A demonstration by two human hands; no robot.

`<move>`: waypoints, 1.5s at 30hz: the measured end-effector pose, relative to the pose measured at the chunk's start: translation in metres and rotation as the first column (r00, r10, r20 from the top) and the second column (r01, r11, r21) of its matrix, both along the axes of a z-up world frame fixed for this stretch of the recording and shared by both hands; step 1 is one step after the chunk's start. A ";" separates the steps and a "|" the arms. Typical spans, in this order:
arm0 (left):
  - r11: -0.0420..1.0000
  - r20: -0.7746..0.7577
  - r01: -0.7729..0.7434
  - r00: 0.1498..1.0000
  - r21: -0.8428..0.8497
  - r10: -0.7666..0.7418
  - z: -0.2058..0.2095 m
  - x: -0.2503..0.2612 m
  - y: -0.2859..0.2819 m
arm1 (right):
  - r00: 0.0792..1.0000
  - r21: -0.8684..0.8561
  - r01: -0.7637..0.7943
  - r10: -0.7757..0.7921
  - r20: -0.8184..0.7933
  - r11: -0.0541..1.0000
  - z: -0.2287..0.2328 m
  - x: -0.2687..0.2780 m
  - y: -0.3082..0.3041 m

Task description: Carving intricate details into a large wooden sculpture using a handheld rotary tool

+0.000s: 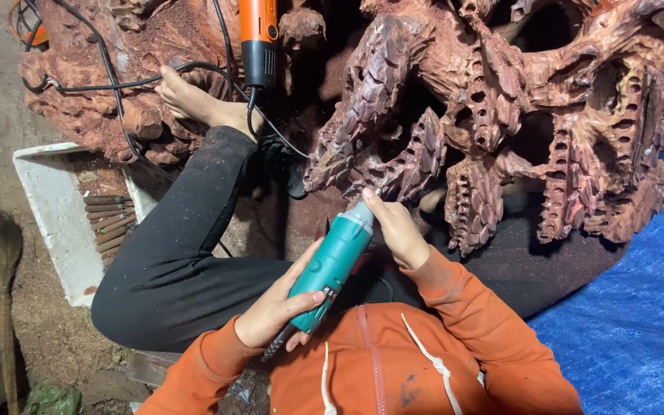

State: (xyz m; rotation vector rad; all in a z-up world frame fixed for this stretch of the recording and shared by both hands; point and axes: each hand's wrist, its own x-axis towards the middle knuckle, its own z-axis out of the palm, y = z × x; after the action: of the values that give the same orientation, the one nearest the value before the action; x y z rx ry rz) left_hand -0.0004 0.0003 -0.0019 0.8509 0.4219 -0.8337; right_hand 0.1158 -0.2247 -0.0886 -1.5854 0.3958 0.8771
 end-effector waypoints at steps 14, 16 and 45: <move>0.996 0.023 0.088 0.996 -0.025 -0.087 0.005 0.025 0.018 | 0.999 0.033 0.050 -0.050 0.003 0.998 -0.003 0.003 0.000; 0.996 0.001 0.080 0.997 -0.035 -0.080 0.004 0.023 0.016 | 0.998 0.023 0.053 -0.052 -0.025 0.998 0.003 0.003 0.003; 0.938 0.373 0.106 0.898 0.330 -0.233 -0.028 -0.003 0.004 | 0.972 0.040 -0.066 0.055 0.227 0.997 0.036 -0.002 0.009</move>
State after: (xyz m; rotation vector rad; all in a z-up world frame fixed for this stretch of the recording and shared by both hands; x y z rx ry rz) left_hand -0.0034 0.0040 -0.0301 1.3345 0.1021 -0.7362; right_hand 0.1141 -0.2155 -0.0528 -1.6394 0.1644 0.7359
